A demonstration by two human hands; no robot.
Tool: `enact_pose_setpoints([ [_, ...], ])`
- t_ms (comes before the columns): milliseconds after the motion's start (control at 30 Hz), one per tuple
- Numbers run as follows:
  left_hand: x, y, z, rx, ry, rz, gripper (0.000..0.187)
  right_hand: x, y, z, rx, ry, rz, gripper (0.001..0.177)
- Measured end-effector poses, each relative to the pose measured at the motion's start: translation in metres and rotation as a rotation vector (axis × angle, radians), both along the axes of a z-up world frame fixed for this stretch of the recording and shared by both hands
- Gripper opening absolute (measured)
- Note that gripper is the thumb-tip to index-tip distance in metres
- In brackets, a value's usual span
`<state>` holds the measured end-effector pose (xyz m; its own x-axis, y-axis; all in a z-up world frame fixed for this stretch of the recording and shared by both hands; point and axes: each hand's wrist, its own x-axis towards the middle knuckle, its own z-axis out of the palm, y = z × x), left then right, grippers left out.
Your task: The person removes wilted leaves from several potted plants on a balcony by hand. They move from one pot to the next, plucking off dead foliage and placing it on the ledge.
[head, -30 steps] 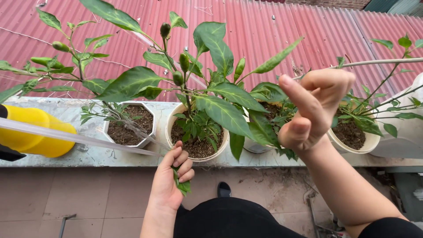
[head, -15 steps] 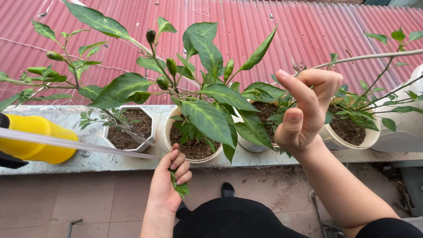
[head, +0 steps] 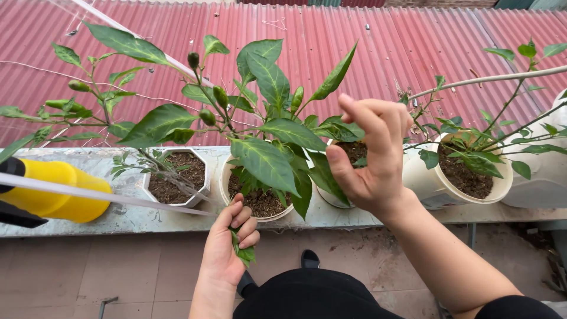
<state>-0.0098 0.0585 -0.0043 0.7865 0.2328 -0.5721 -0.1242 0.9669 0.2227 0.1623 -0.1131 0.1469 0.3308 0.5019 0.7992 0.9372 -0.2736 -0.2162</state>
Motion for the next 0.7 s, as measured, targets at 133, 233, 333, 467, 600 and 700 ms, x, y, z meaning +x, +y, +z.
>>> enact_pose_setpoints([
  [133, 0.002, -0.003, 0.008, 0.02, -0.017, -0.011, 0.012, -0.002, 0.007, 0.011, -0.069, -0.015, 0.013, 0.027],
  [233, 0.003, -0.004, 0.023, 0.103, -0.035, -0.019, 0.014, -0.002, 0.014, 0.019, -0.01, 0.002, 0.046, 0.005],
  [333, 0.007, -0.006, 0.045, 0.251, -0.072, -0.042, 0.01, 0.0, 0.017, 0.031, 0.081, 0.062, 0.063, 0.009],
  [467, 0.019, -0.009, 0.076, 0.565, -0.037, -0.053, 0.017, -0.005, 0.02, 0.045, 0.227, 0.336, 0.212, 0.009],
  [600, 0.024, -0.015, 0.117, 0.868, 0.066, -0.071, 0.017, -0.01, 0.011, 0.05, 0.076, 0.31, 0.152, 0.014],
  [700, 0.022, -0.015, 0.133, 0.998, 0.001, -0.081, 0.013, -0.007, 0.011, 0.051, -0.299, 0.249, 0.15, 0.057],
])
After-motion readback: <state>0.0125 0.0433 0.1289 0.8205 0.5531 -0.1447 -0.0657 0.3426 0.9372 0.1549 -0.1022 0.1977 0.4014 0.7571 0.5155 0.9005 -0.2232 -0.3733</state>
